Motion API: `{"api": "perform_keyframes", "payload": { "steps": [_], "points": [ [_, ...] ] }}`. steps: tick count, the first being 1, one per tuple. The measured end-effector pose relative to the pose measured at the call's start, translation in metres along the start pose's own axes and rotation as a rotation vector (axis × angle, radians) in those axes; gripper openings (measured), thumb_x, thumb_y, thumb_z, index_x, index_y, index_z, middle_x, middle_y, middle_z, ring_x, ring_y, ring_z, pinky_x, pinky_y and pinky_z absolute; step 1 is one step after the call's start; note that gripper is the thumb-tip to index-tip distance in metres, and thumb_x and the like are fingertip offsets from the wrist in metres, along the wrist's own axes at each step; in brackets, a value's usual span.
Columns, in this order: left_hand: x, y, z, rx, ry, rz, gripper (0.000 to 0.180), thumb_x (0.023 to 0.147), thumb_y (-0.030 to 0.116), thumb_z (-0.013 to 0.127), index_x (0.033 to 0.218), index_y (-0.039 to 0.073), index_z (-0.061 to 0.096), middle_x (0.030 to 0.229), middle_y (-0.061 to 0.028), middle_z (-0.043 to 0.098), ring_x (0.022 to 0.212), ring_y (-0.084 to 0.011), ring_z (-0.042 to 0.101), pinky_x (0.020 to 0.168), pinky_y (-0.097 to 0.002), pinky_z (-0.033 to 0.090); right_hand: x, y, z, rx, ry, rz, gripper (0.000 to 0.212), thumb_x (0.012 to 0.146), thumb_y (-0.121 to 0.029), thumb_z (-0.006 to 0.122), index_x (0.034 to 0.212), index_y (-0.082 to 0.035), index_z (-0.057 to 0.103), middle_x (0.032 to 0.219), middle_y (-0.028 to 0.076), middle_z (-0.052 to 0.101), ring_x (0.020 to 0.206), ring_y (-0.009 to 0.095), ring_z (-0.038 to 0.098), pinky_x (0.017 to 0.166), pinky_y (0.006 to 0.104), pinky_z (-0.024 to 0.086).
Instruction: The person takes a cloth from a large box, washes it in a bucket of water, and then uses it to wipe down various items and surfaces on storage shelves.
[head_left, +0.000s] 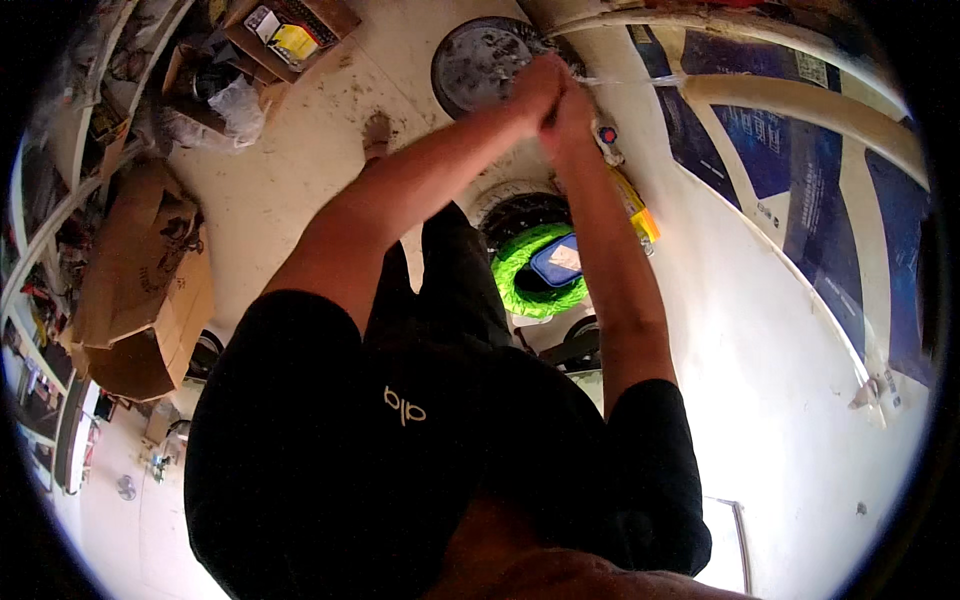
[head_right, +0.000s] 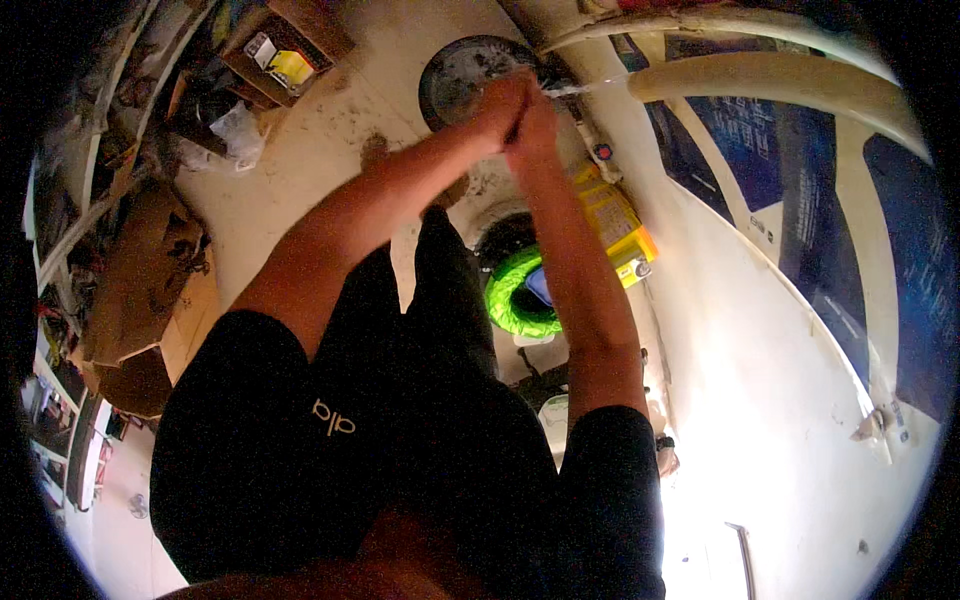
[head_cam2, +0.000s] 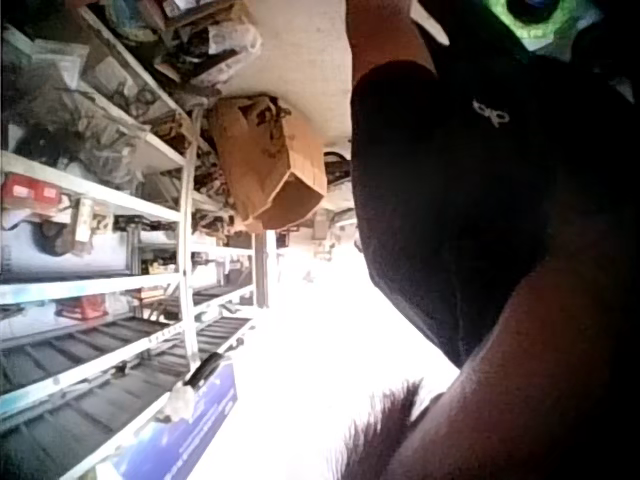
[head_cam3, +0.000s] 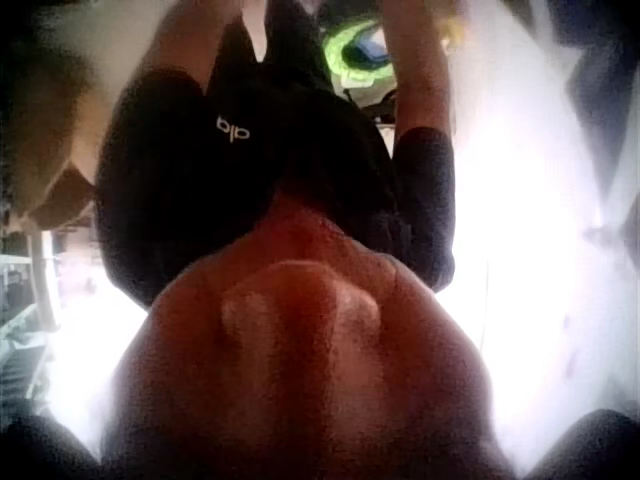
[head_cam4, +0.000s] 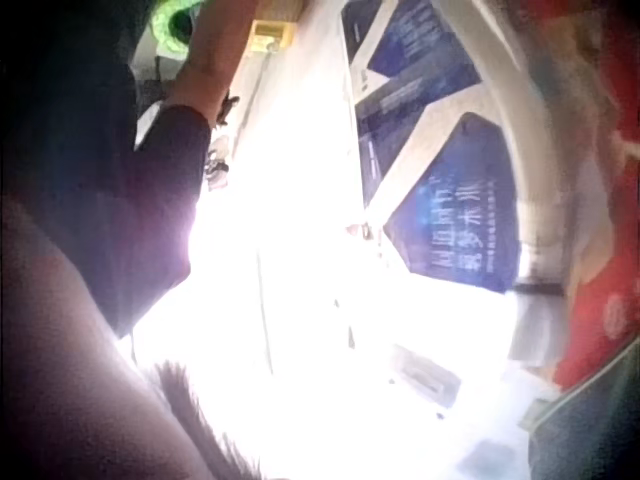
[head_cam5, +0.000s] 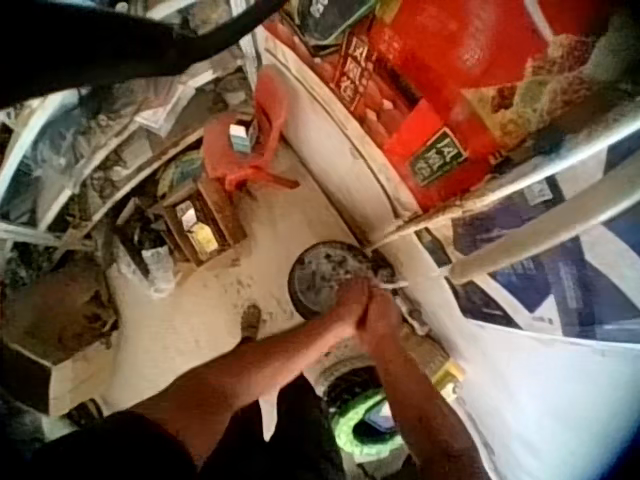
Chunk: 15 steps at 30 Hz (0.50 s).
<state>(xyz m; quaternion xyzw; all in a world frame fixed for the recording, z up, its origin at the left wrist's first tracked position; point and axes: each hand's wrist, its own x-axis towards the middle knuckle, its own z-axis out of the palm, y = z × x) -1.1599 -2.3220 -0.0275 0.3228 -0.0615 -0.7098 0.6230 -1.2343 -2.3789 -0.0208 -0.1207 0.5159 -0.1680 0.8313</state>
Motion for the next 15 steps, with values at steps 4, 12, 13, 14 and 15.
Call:
{"api": "perform_keyframes", "payload": {
  "steps": [4, 12, 13, 14, 15],
  "points": [
    [0.012, -0.016, 0.012, 0.449, 0.526, -0.09, 0.041, 0.098, 0.029, 0.033, 0.137, 0.016, 0.033, 0.13, -0.0116, 0.042, 0.113, -0.0312, 0.044, 0.096, -0.0495, 0.038, 0.009, 0.018, -0.021, -0.099, 0.029, -0.11, 0.035, 0.095, -0.032, 0.041, 0.111, -0.002, 0.052, 0.104, 0.011, 0.054, 0.094, 0.022, 0.053, 0.076, 0.0376, 0.045],
    [-0.003, -0.022, 0.02, 0.443, 0.457, -0.114, 0.042, 0.098, 0.035, 0.034, 0.135, 0.014, 0.033, 0.132, -0.0151, 0.04, 0.12, -0.0293, 0.042, 0.102, -0.0487, 0.038, 0.021, -0.003, -0.033, -0.043, 0.075, 0.024, 0.039, 0.096, -0.04, 0.037, 0.1, -0.006, 0.054, 0.093, 0.01, 0.056, 0.083, 0.022, 0.055, 0.068, 0.0383, 0.046],
    [-0.006, -0.026, 0.013, 0.438, 0.402, -0.16, 0.046, 0.098, 0.038, 0.033, 0.138, 0.015, 0.029, 0.133, -0.0144, 0.04, 0.121, -0.0296, 0.042, 0.104, -0.0495, 0.041, 0.014, 0.004, -0.033, -0.033, -0.032, 0.022, 0.041, 0.097, -0.042, 0.036, 0.102, -0.006, 0.053, 0.094, 0.011, 0.056, 0.084, 0.022, 0.055, 0.069, 0.0386, 0.047],
    [0.002, -0.029, -0.001, 0.242, 0.556, -0.099, 0.041, 0.098, 0.038, 0.032, 0.132, 0.014, 0.036, 0.126, -0.0159, 0.043, 0.113, -0.0288, 0.048, 0.1, -0.0461, 0.045, 0.003, 0.013, -0.026, -0.036, -0.027, 0.026, 0.041, 0.097, -0.042, 0.036, 0.102, -0.006, 0.053, 0.094, 0.011, 0.056, 0.084, 0.022, 0.055, 0.069, 0.0386, 0.047],
    [0.004, -0.036, -0.012, 0.237, 0.559, -0.103, 0.041, 0.098, 0.038, 0.032, 0.132, 0.014, 0.036, 0.126, -0.0159, 0.043, 0.113, -0.0288, 0.048, 0.1, -0.0461, 0.045, -0.007, 0.025, -0.018, -0.164, 0.006, -0.059, 0.04, 0.096, -0.042, 0.04, 0.108, -0.006, 0.053, 0.096, 0.01, 0.056, 0.086, 0.02, 0.054, 0.071, 0.0373, 0.047]
  ]
}}
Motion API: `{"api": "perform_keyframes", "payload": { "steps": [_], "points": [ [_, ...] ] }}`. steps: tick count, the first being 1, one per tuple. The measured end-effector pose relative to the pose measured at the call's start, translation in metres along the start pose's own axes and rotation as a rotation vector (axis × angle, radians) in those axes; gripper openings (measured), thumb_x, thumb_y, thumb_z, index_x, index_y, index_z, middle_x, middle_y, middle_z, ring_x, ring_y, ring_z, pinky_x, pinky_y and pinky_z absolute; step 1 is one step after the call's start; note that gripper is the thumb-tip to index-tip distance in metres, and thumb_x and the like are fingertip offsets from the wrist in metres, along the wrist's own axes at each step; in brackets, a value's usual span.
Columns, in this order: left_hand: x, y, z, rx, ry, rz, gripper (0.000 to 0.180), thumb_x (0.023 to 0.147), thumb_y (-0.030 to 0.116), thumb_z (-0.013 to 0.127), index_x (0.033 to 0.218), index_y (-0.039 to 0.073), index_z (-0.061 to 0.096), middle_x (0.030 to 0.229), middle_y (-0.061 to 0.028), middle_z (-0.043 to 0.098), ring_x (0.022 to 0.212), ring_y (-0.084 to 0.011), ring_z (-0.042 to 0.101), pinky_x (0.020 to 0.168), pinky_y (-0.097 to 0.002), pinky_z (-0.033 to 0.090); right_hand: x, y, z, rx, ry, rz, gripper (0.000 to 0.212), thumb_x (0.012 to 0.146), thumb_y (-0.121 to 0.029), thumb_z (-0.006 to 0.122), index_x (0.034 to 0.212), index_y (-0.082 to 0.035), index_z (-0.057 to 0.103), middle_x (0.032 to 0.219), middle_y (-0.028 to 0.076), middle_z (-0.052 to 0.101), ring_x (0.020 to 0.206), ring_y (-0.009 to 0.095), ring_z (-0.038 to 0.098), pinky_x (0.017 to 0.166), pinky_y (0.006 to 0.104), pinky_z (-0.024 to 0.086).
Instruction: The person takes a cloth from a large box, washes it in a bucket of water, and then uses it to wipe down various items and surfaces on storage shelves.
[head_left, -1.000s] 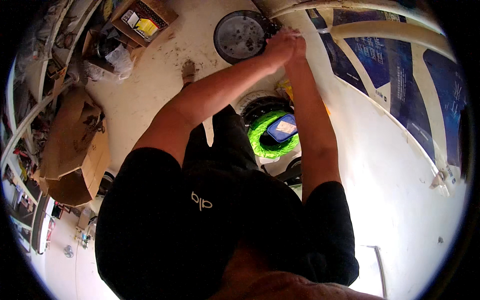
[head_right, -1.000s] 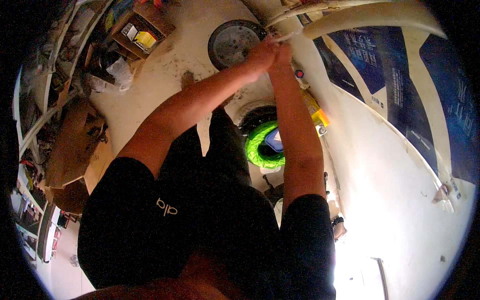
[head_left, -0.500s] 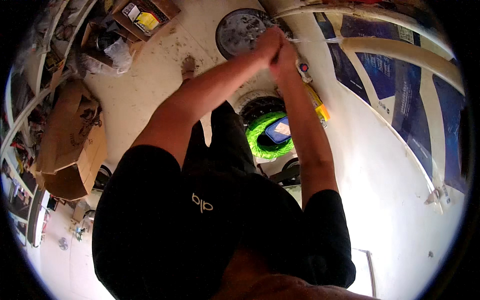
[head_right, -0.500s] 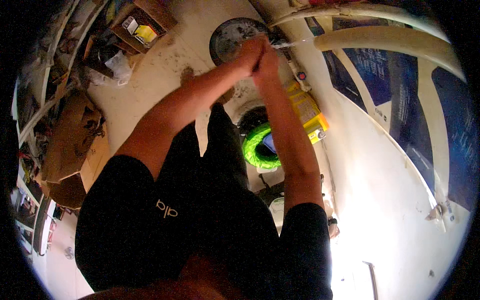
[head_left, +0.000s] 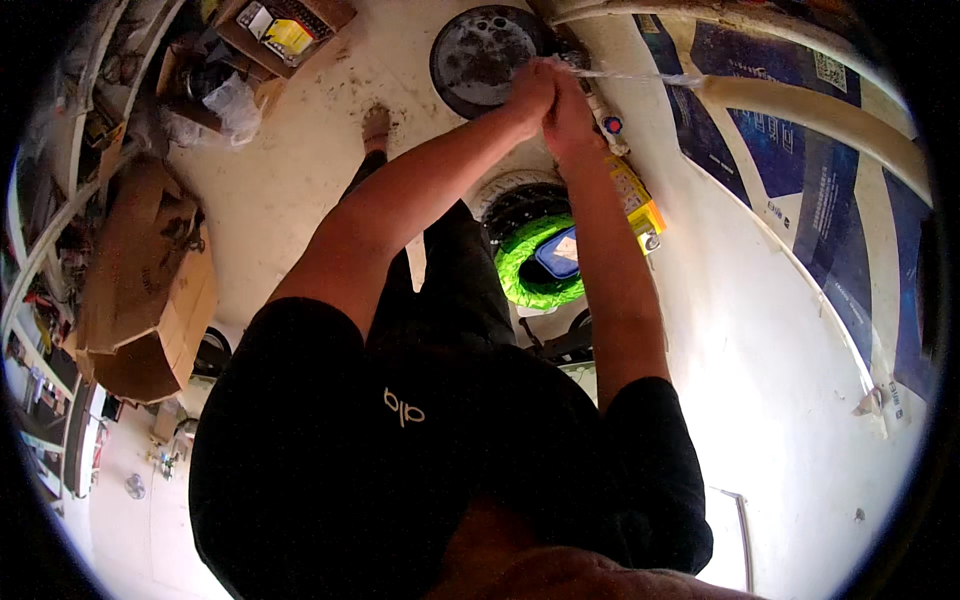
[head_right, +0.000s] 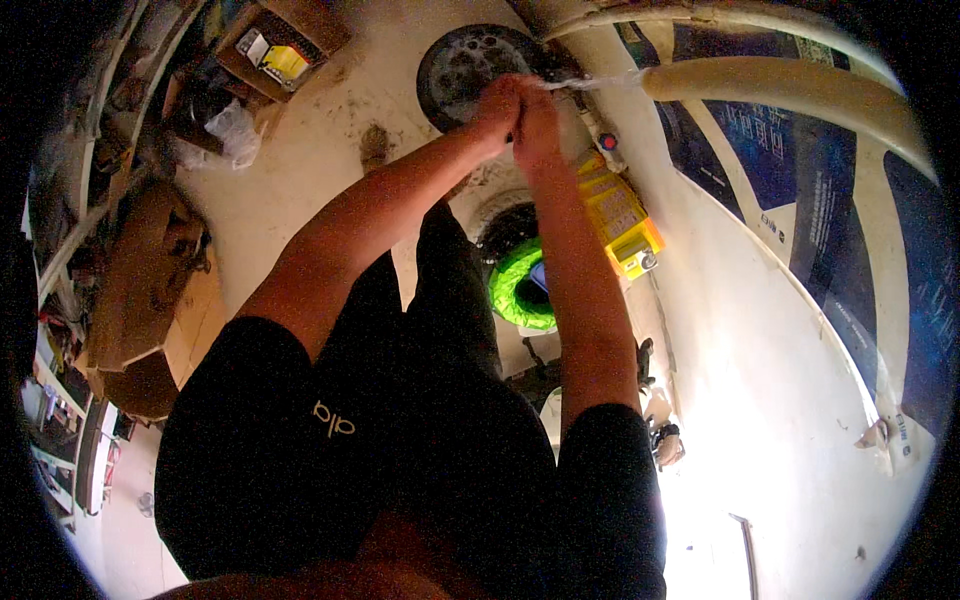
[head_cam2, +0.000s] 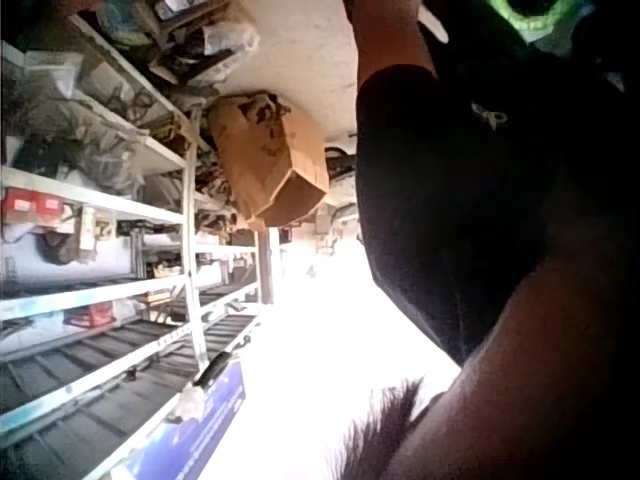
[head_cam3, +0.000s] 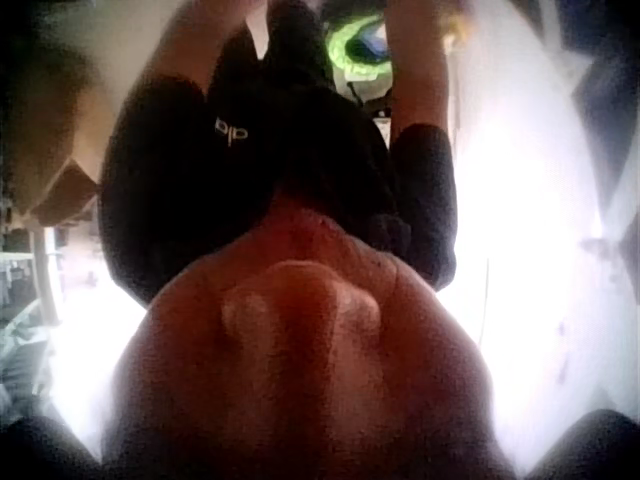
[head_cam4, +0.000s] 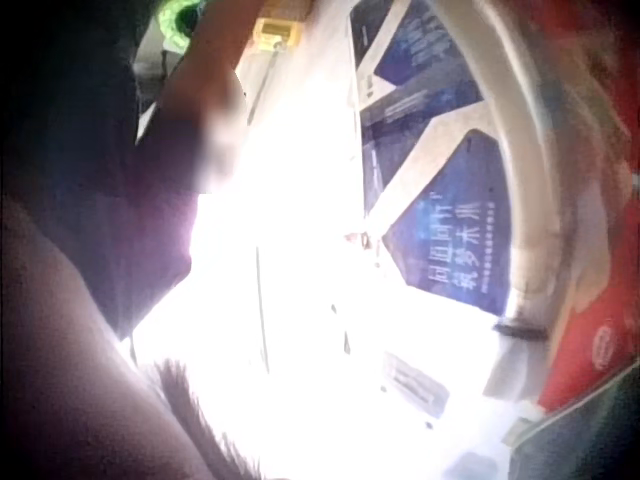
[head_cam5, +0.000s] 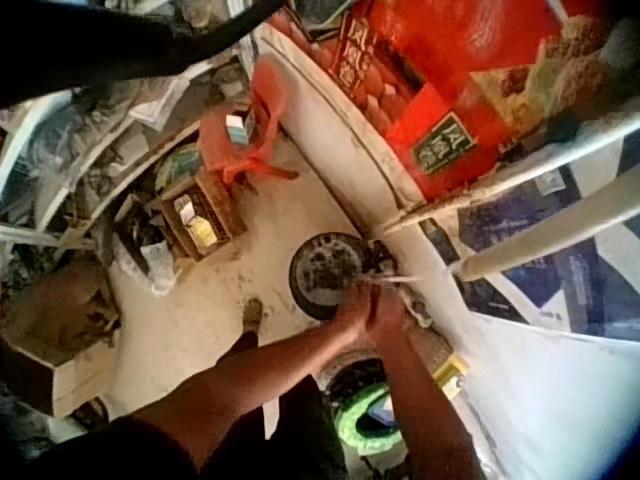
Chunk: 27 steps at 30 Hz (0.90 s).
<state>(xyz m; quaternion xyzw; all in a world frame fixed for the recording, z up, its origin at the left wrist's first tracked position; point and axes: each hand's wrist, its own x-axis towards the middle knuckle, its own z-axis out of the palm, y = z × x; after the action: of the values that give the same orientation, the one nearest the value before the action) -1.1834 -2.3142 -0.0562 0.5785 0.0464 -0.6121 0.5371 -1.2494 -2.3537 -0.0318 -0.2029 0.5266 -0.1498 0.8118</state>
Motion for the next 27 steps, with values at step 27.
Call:
{"api": "perform_keyframes", "payload": {
  "steps": [27],
  "points": [
    [0.002, -0.008, -0.023, 0.93, 0.101, 0.641, 0.031, 0.094, 0.032, 0.042, 0.098, 0.007, 0.06, 0.085, -0.0134, 0.057, 0.075, -0.0302, 0.056, 0.071, -0.0502, 0.046, 0.062, 0.015, -0.02, -2.415, 0.091, -0.35, 0.034, 0.091, -0.033, 0.052, 0.113, -0.008, 0.057, 0.113, 0.011, 0.057, 0.102, 0.025, 0.055, 0.087, 0.0393, 0.047]
  ]
}}
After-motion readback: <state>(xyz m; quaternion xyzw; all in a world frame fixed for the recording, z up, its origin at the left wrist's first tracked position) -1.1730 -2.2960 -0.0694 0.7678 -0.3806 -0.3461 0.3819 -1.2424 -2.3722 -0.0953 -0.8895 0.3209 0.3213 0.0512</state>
